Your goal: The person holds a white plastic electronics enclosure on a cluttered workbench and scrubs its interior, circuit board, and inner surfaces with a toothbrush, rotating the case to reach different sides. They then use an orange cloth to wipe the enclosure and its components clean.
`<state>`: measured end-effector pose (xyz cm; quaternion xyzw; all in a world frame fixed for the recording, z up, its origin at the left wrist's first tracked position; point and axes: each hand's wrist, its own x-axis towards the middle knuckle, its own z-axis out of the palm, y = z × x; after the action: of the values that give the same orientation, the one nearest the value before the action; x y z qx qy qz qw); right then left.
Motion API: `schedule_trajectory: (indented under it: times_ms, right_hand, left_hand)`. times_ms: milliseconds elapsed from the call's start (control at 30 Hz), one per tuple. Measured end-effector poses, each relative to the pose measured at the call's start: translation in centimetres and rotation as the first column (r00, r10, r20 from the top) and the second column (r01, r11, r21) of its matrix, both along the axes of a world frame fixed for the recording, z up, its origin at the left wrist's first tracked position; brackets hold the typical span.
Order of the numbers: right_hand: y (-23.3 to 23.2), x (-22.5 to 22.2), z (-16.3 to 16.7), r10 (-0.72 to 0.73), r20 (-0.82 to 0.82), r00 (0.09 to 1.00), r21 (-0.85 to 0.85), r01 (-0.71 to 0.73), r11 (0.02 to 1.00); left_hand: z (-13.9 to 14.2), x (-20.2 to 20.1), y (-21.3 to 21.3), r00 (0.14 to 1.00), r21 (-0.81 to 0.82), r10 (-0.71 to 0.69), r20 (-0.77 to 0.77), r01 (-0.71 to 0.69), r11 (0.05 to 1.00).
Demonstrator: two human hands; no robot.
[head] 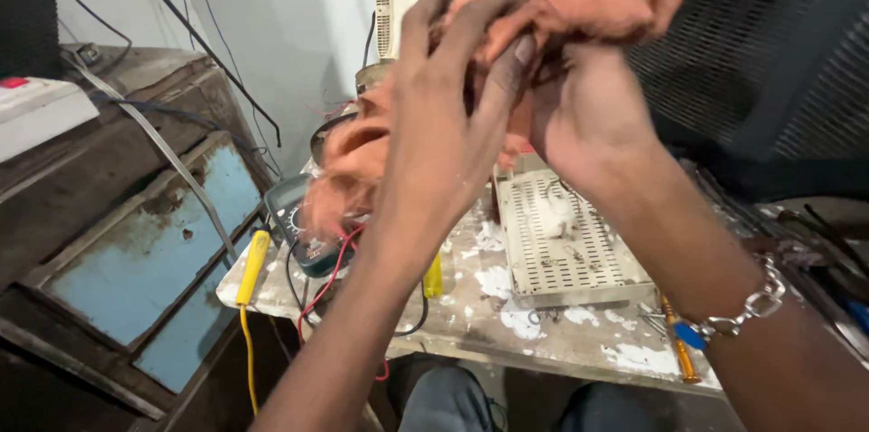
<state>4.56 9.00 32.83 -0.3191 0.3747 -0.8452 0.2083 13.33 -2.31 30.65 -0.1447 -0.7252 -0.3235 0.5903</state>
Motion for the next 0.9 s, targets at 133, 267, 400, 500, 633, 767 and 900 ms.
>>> schedule_trajectory:
  times_ms: [133, 267, 400, 500, 633, 767, 900]
  right_hand:
    - [1.8, 2.0, 1.0, -0.224, -0.444, 0.867, 0.054, 0.275, 0.960]
    - [3.4, 3.6, 0.4, -0.111, -0.993, -0.028, -0.078, 0.873, 0.481]
    - [4.8, 3.8, 0.6, -0.208, -0.833, -0.513, -0.553, 0.748, 0.366]
    - [6.2, 3.4, 0.9, -0.214, -0.706, -0.675, -0.704, 0.635, 0.319]
    - [7.5, 1.0, 0.8, -0.092, -0.694, -0.714, -0.680, 0.608, 0.409]
    - [8.5, -1.9, -0.5, -0.158, -0.698, -0.698, -0.673, 0.566, 0.476]
    - [9.5, -4.1, -1.8, -0.247, -0.809, -0.533, -0.586, 0.704, 0.401]
  left_hand:
    - [-0.5, -3.8, 0.5, 0.963, 0.203, -0.261, -0.073, 0.271, 0.941]
    - [-0.7, -7.3, 0.7, 0.498, 0.666, -0.808, -0.314, 0.722, 0.186]
    - [-0.5, -8.9, 3.0, 0.387, 0.631, -0.795, -0.468, 0.776, 0.006]
    - [0.0, -9.0, 3.7, 0.338, 0.633, -0.810, -0.479, 0.773, -0.052]
    - [-0.3, -8.4, 4.0, 0.321, 0.880, -0.883, -0.344, 0.439, -0.183]
    - [-2.4, -9.1, 6.2, 0.055, 0.773, -0.992, -0.116, 0.632, -0.055]
    - [-4.3, -10.8, 9.8, 0.469, 0.792, -0.882, 0.045, 0.521, 0.318]
